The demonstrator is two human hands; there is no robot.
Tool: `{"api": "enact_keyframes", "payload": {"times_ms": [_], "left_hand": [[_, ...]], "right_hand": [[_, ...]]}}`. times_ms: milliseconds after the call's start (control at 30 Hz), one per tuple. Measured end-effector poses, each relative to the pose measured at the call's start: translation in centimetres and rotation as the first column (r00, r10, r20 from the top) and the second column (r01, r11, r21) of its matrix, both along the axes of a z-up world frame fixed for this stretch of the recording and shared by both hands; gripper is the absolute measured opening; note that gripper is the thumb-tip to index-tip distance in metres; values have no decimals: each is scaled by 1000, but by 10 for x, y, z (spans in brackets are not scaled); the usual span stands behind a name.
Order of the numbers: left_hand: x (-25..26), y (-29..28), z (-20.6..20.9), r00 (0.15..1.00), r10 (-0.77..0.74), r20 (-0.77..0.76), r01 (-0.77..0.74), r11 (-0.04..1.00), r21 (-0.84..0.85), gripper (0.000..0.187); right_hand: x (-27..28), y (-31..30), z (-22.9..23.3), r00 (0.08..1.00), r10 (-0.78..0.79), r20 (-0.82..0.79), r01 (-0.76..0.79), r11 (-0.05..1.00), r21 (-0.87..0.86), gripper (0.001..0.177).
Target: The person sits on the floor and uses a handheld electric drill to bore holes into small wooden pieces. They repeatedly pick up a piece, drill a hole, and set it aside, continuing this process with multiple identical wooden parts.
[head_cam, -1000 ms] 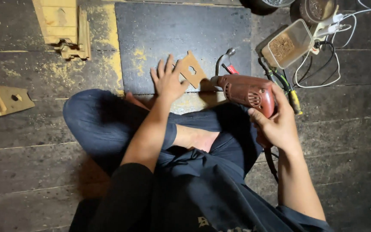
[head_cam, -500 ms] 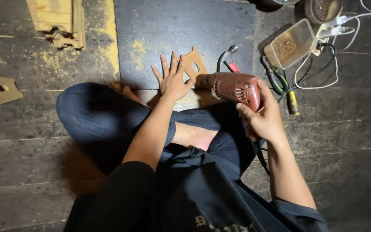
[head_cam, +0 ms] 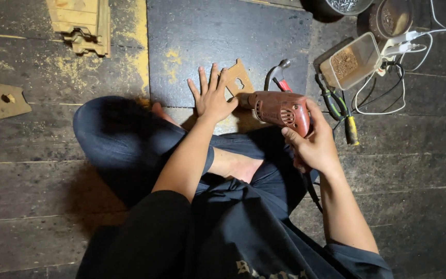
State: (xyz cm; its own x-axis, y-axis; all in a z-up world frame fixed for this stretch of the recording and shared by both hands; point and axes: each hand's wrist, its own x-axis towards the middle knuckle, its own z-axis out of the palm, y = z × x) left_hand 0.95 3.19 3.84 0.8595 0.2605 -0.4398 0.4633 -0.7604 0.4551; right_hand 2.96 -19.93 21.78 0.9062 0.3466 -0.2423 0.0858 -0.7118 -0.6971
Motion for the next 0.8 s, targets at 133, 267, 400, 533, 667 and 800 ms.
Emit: {"api": "enact_keyframes", "payload": {"times_ms": [133,267,400,533,667,800], "left_hand": [[0,0,-1,1000,0,-3,0,1000,11,89],[1,0,-1,999,-13,-29,14,1000,26,91],[-2,2,24,997,-41,-67,43,999,21,105],[1,1,18,996,-44,-81,47,999,25,106],[-1,5,28,995,-39,-91,39,999,0,102],[-2,6,41,996,-38,-81,37,999,-17,103]], "right_hand": [[-1,5,7,1000,7,10,-7,1000,2,81],[3,15,20,996,30,-89,-43,987,-152,84],[4,42,37,982,74,-176,-117,960,-254,88],[10,53,46,978,93,-188,-145,947,-288,89],[11,72,54,964,118,-238,-194,925,-327,84],[15,71,51,964,133,-232,-210,914,-347,84]]}}
